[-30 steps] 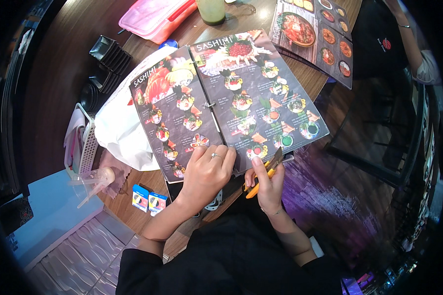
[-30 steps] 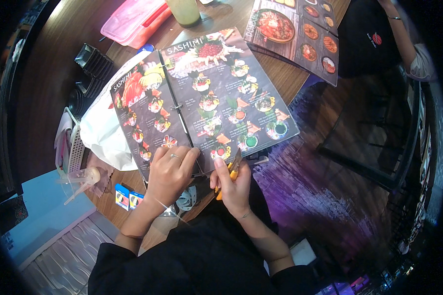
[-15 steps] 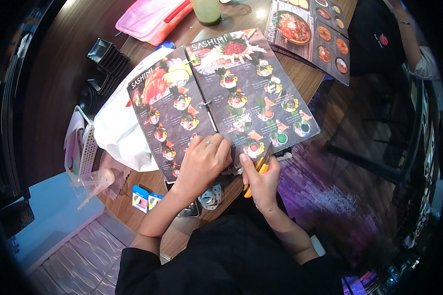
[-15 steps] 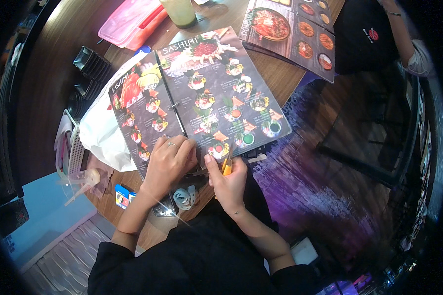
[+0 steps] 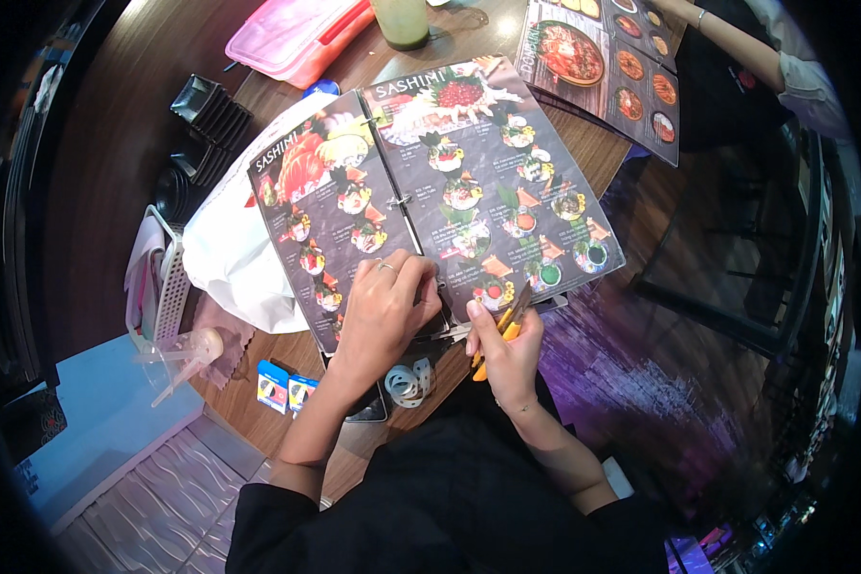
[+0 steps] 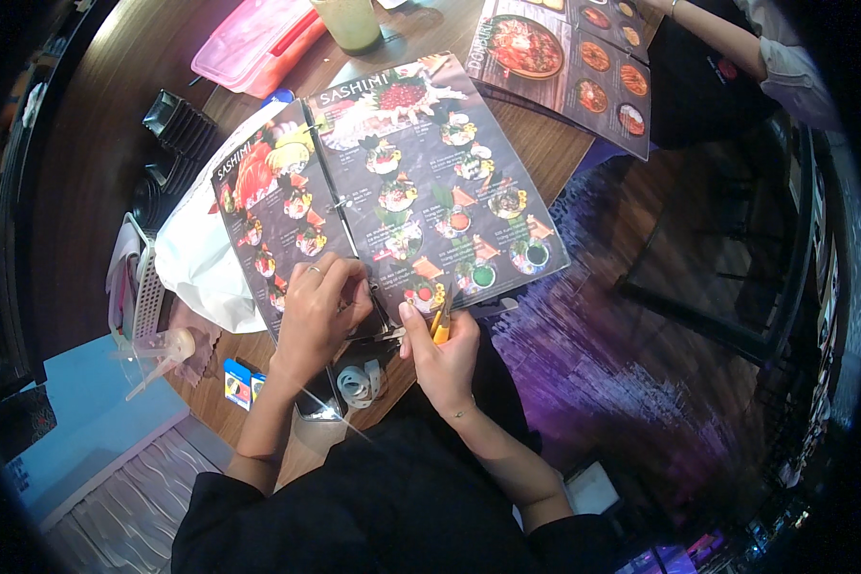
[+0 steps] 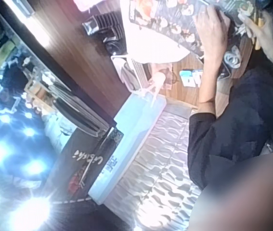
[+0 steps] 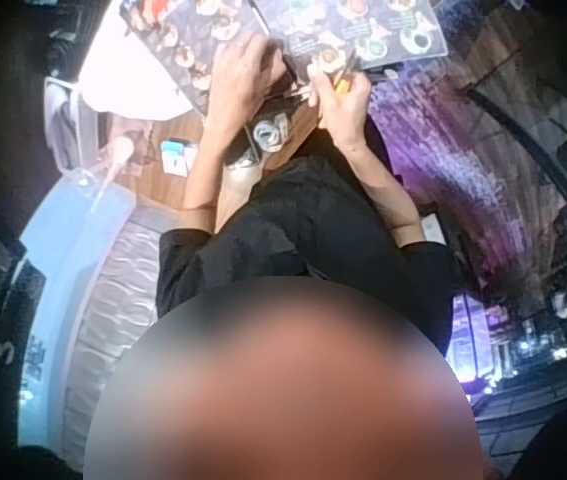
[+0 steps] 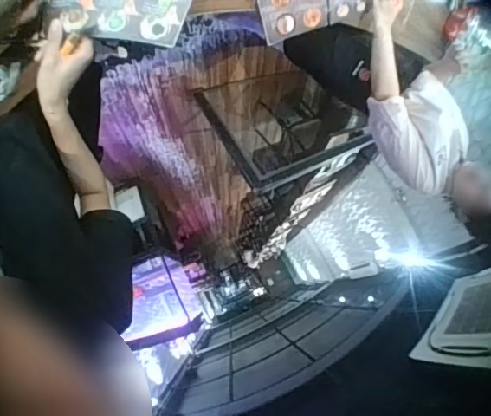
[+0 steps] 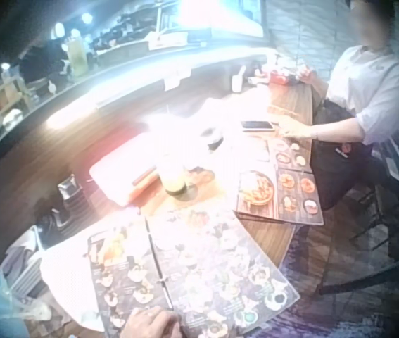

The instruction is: The person assembles a menu by applying small white stickers to the pages of a ring binder. They flip through the pages, select items, and place stickers on specific spots while another person works on a separate menu nearby.

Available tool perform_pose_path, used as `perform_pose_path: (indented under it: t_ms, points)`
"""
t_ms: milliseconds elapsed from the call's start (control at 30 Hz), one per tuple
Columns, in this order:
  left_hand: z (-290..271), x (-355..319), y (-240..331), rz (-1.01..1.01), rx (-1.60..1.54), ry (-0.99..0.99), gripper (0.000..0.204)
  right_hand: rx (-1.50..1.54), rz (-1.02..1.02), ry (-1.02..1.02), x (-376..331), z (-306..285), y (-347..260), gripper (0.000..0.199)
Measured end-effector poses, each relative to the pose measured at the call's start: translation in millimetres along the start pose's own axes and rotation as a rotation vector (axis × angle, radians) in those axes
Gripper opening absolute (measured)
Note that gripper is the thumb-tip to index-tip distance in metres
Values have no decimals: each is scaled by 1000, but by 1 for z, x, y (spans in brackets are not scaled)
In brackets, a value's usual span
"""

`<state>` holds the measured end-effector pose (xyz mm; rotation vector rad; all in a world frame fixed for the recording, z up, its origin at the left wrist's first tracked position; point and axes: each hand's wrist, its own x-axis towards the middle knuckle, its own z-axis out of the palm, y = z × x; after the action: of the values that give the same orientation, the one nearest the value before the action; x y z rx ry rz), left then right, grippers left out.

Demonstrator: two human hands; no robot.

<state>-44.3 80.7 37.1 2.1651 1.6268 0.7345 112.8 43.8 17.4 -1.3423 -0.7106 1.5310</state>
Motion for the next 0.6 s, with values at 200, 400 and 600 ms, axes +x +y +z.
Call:
perform_pose_path:
  t_ms: [200, 400, 600]
  points:
    - [-1, -3, -3, -71, -69, -14, 15, -1, 14, -5, -1, 0, -1, 12]
    - [-4, -10, -2, -210, -241, -49, 10, -18, 15, -11, -2, 0, -1, 12]
    - [0, -17, -3, -304, -412, -18, 8, 14, 25, 12, -3, 4, 0, 11]
